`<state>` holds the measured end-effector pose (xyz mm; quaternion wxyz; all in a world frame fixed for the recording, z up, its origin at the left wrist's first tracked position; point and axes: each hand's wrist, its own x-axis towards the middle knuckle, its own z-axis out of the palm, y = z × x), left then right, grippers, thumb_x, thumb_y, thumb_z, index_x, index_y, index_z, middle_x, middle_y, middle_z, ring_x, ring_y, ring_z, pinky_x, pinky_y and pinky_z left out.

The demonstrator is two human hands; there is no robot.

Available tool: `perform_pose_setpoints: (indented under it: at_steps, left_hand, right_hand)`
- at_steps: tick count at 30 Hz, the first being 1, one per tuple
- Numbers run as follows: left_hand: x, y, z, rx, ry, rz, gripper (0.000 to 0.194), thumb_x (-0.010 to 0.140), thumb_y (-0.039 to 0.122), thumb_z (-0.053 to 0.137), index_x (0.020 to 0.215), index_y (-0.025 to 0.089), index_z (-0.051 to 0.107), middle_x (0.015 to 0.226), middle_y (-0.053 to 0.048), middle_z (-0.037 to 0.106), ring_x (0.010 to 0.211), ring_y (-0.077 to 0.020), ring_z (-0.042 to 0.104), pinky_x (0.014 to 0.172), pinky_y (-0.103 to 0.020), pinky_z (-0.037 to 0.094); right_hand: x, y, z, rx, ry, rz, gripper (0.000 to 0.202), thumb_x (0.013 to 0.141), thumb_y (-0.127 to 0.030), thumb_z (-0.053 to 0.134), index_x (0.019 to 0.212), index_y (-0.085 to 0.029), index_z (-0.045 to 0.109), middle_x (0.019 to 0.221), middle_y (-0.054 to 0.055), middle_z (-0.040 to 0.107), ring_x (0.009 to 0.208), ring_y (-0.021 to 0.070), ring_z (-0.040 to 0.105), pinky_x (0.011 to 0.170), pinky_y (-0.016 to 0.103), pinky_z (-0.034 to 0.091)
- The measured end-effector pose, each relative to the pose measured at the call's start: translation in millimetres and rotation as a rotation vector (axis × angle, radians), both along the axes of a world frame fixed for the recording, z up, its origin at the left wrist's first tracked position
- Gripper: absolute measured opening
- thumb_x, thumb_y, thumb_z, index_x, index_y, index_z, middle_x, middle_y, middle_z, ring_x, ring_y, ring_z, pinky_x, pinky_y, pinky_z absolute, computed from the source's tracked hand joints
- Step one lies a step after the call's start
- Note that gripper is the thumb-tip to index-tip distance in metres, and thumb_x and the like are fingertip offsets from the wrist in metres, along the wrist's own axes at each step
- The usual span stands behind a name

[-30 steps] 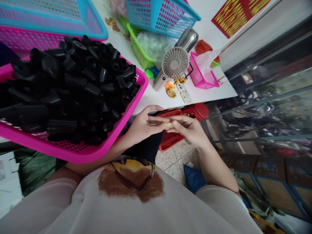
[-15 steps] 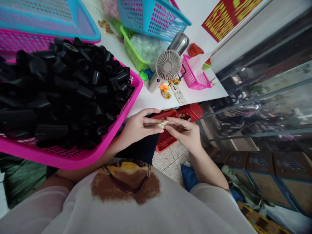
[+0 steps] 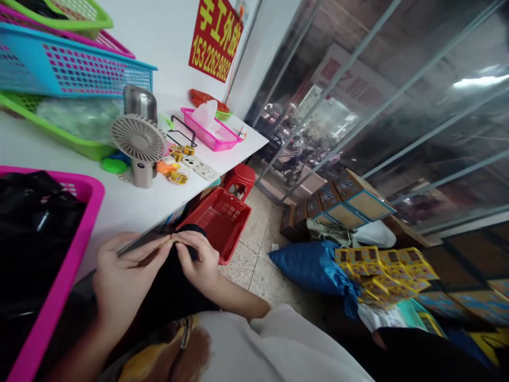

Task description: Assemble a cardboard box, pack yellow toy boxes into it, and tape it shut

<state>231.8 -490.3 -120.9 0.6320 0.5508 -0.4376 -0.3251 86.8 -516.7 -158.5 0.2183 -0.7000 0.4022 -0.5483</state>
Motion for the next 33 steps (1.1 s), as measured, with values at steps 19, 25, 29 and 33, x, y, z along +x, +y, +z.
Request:
perform_pose_setpoints:
  at_steps: [19, 25, 29, 33]
  left_hand:
    - [-10.6, 1.8, 8.4, -0.001, 0.343, -0.079, 0.062, 0.076, 0.034, 0.094, 0.123, 0.025, 0.054, 0.08, 0.004, 0.078, 0.081, -0.0183, 0.082, 0.084, -0.027, 0.064]
    - [-13.1, 5.5, 7.6, 0.037, 0.401, -0.133, 0.075, 0.075, 0.031, 0.095, 0.132, 0.025, 0.048, 0.076, 0.005, 0.076, 0.072, -0.0184, 0.08, 0.077, -0.027, 0.061]
    - [-13.7, 0.2, 1.2, 0.06, 0.475, -0.182, 0.08, 0.072, 0.036, 0.097, 0.132, 0.023, 0.045, 0.075, 0.003, 0.078, 0.072, -0.0181, 0.078, 0.077, -0.027, 0.06]
    - [-12.2, -11.2, -16.1, 0.069, 0.44, -0.261, 0.076, 0.074, 0.047, 0.094, 0.129, 0.022, 0.049, 0.078, 0.001, 0.078, 0.079, -0.0187, 0.078, 0.082, -0.029, 0.059]
  right_hand:
    - [-18.5, 6.6, 27.3, -0.411, 0.292, 0.005, 0.054, 0.097, -0.03, 0.063, 0.147, -0.03, 0.044, 0.122, 0.013, 0.071, 0.13, 0.0333, 0.064, 0.109, 0.062, 0.057]
    - [-22.5, -1.4, 30.8, -0.18, 0.199, 0.168, 0.048, 0.097, -0.032, 0.075, 0.137, -0.028, 0.048, 0.112, 0.008, 0.077, 0.11, 0.0239, 0.076, 0.103, 0.048, 0.064]
    - [-25.0, -4.2, 22.4, 0.161, -0.045, 0.292, 0.034, 0.093, -0.043, 0.082, 0.118, -0.024, 0.066, 0.11, 0.007, 0.08, 0.099, 0.0199, 0.08, 0.093, 0.036, 0.069]
    - [-24.0, -9.7, 10.4, 0.298, -0.25, 0.343, 0.026, 0.084, -0.037, 0.09, 0.1, -0.023, 0.077, 0.114, 0.007, 0.08, 0.101, 0.0205, 0.08, 0.092, 0.034, 0.069]
